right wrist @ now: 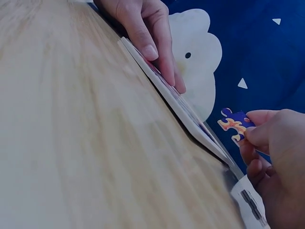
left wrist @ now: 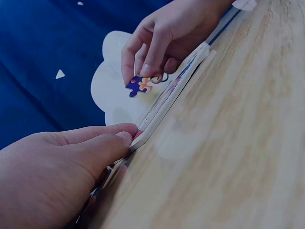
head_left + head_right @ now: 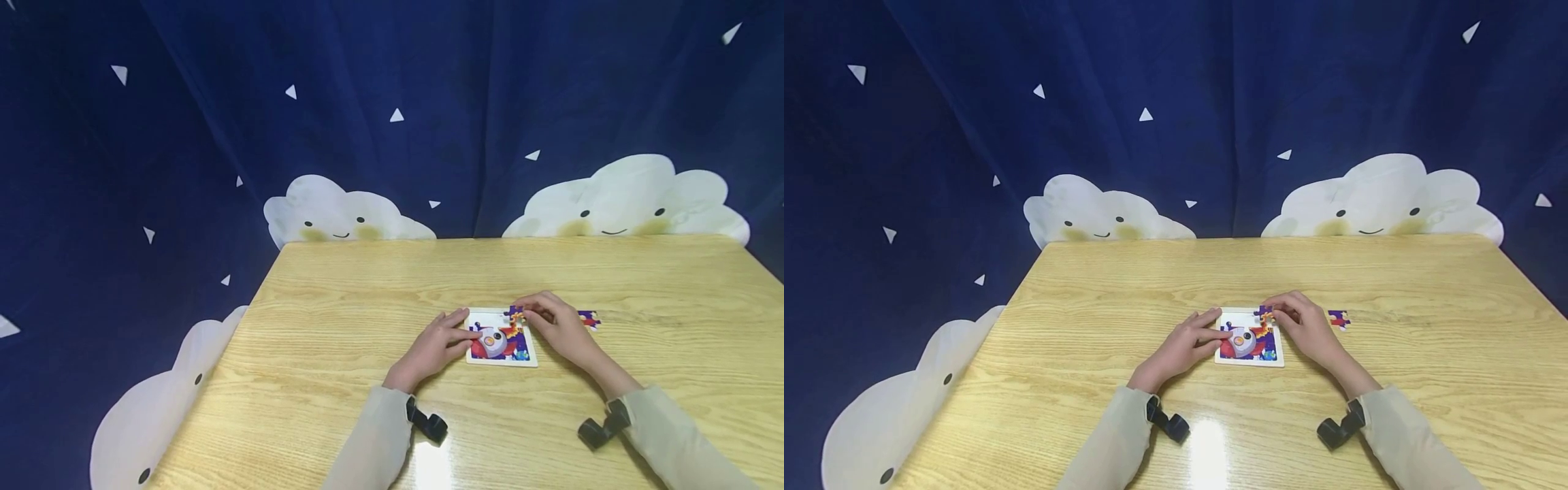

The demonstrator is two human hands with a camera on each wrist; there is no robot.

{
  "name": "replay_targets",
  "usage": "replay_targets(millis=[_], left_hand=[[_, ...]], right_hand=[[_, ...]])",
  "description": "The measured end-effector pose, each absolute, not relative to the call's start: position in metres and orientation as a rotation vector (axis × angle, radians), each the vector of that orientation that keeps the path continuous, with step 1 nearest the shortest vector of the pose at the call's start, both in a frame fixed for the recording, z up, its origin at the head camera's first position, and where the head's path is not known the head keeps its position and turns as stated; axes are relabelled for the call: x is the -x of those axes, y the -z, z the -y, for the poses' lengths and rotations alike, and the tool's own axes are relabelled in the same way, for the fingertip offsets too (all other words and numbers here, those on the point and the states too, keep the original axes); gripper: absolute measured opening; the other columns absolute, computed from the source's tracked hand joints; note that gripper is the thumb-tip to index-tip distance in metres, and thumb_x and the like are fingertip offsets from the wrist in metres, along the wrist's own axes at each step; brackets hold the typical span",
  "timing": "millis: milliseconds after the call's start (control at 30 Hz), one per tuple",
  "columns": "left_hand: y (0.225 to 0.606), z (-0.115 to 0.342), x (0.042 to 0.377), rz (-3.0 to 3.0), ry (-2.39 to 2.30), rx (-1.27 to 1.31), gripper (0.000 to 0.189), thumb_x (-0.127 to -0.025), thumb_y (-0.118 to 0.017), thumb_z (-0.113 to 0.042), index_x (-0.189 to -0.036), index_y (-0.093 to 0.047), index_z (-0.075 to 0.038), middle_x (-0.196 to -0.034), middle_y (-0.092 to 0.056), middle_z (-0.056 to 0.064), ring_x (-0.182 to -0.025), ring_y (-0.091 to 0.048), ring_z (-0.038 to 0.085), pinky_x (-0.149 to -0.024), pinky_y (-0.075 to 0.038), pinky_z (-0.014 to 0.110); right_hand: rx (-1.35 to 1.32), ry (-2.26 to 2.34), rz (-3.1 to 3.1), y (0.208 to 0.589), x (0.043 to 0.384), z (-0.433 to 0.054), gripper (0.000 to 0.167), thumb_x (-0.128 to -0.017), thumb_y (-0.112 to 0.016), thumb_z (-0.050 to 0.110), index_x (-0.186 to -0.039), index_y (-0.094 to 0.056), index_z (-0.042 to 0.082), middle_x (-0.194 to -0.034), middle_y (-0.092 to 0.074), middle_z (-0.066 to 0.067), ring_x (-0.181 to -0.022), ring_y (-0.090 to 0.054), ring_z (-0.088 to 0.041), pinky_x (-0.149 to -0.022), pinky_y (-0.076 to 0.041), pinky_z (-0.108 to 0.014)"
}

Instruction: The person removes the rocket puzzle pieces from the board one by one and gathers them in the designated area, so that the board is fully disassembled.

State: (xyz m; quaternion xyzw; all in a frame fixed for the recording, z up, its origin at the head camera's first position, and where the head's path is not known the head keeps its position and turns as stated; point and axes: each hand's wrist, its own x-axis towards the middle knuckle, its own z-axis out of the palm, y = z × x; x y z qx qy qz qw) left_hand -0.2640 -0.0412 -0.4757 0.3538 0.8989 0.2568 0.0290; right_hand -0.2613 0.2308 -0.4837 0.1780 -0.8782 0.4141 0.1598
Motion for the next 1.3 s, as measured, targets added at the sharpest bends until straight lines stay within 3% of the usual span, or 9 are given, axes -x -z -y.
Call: replay_targets(millis=[333,700,1033,1300], left_hand=[[0.478,0.041,0.264,-2.765,-0.825,-1.082,0.030,-0.101,-0.055,-0.027,-0.128,-0.066,-0.024,-0.160,-0.035,0.004,-0.150,-0.029,0.015,-0.128,-0.019,0.039],[0.479,0.042,0.263,-2.763,-0.813,-1.109,0.030,-0.101,-0.054,-0.026,-0.128,-0.066,-0.024,-0.160,-0.034,0.007,-0.150,-0.030,0.016,-0.128,-0.019,0.040],[0.479,0.043,0.264,-2.766,-0.829,-1.125,0.030,-0.101,-0.055,-0.025,-0.128,-0.066,-0.023,-0.159,-0.036,0.006,-0.149,-0.031,0.017,-0.128,-0.020,0.041],[0.478,0.043,0.264,-2.762,-0.840,-1.129,0.029,-0.101,-0.055,-0.025,-0.127,-0.067,-0.022,-0.158,-0.036,0.006,-0.149,-0.031,0.018,-0.128,-0.020,0.040]], right_hand=[[-0.438,-1.218,2.441,0.481,0.260,-0.241,0.018,-0.094,-0.062,0.003,-0.108,-0.072,0.007,-0.103,-0.065,-0.008,-0.094,-0.053,0.016,-0.084,-0.045,0.003],[-0.320,-1.201,2.466,0.481,0.251,-0.262,0.018,-0.096,-0.061,0.008,-0.110,-0.072,0.007,-0.102,-0.062,-0.006,-0.090,-0.053,0.018,-0.077,-0.048,0.002],[-0.258,-1.106,2.457,0.481,0.248,-0.284,0.017,-0.095,-0.060,0.003,-0.107,-0.072,0.006,-0.098,-0.062,-0.005,-0.088,-0.048,0.020,-0.076,-0.041,0.006],[-0.219,-1.100,2.460,0.485,0.245,-0.302,0.018,-0.097,-0.058,0.004,-0.110,-0.070,0.003,-0.097,-0.054,0.019,-0.082,-0.051,0.019,-0.066,-0.049,0.000]])
